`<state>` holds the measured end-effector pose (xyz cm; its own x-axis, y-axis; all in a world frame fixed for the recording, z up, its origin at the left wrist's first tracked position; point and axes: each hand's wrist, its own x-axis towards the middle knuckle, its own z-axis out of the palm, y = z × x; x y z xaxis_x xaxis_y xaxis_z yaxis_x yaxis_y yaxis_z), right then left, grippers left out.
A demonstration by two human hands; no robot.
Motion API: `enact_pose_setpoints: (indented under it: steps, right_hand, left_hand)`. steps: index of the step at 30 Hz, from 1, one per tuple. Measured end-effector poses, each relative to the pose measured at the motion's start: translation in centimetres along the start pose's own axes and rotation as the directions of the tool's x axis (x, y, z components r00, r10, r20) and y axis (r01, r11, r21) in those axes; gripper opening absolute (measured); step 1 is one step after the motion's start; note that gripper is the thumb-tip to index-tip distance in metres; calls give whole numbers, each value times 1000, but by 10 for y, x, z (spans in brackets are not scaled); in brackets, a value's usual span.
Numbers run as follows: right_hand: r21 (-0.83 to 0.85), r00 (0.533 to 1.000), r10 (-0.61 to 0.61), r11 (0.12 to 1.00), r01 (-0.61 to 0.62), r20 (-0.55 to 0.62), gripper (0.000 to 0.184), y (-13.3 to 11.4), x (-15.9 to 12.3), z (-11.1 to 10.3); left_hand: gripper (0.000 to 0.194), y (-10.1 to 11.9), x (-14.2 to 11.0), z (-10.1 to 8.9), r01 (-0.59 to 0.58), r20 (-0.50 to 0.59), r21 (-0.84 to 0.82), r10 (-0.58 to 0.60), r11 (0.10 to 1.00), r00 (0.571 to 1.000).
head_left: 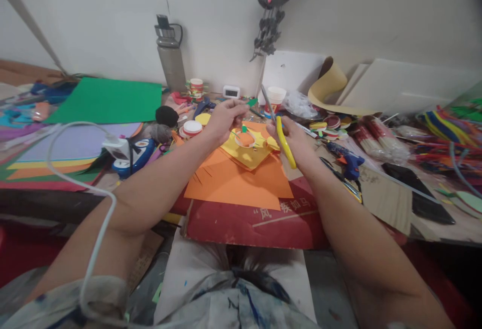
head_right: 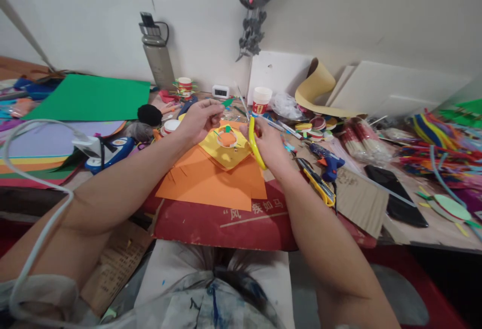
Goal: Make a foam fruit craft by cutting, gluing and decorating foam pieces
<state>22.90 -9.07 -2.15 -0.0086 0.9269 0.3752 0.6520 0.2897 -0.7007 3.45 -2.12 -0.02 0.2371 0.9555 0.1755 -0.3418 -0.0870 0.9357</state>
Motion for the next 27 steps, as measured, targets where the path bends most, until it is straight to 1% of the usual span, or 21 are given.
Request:
enact_pose_setpoints:
  steps: [2, 5, 7, 9, 11, 14, 18, 20, 22, 24, 26, 27]
  right_hand:
    - [-148, 993, 82, 985, -93, -80, 55, 3, 4, -7]
    - [-348, 965, 198, 904, -249, -175, 51, 9, 9, -16]
    - [-462, 954, 230, 836, -295, -193, 49, 14, 11, -20]
    - [-553, 947, 256, 770, -320, -191, 46, 21, 13, -24]
    - [-612, 941, 293, 717, -335, -173, 43, 29, 15, -26]
    - [-663, 928, 338, 661, -352, -155, 42, 38, 18, -29]
    - [-712, 909, 380, 591, -379, -168, 44, 45, 21, -31]
    - [-733, 904, 401, 569, -371, -147, 45, 47, 21, -30]
    - [-742, 903, 418, 574, -348, -100, 47, 49, 22, -30]
    - [-738, 911, 411, 607, -295, -27, 48, 51, 21, -30]
    - [-733, 921, 387, 641, -229, 51, 52, 51, 20, -32]
    - [-734, 924, 376, 646, -209, 68, 55, 49, 19, -33]
  left_hand:
    - [20, -4, 3, -3, 4, -12, 86, -3, 996, 1000]
    - [23, -12, 10, -9, 26, -10, 256, -24, 966, 1000]
    - [26, -17, 14, -12, 42, -4, 339, -44, 940, 999]
    - [27, -19, 16, -14, 62, 12, 380, -72, 923, 997]
    - [24, -20, 17, -15, 80, 34, 381, -100, 921, 994]
    - [16, -17, 14, -15, 96, 49, 359, -121, 929, 991]
    - [15, -14, 13, -19, 69, 75, 373, -104, 925, 992]
    - [14, -14, 14, -20, 61, 87, 376, -100, 925, 991]
    - [9, -15, 15, -20, 62, 104, 383, -109, 922, 989]
    - [7, -16, 16, -20, 60, 125, 392, -118, 918, 985]
    - [10, -17, 16, -20, 56, 138, 393, -119, 918, 983]
    - [12, -17, 16, -20, 55, 138, 391, -118, 919, 983]
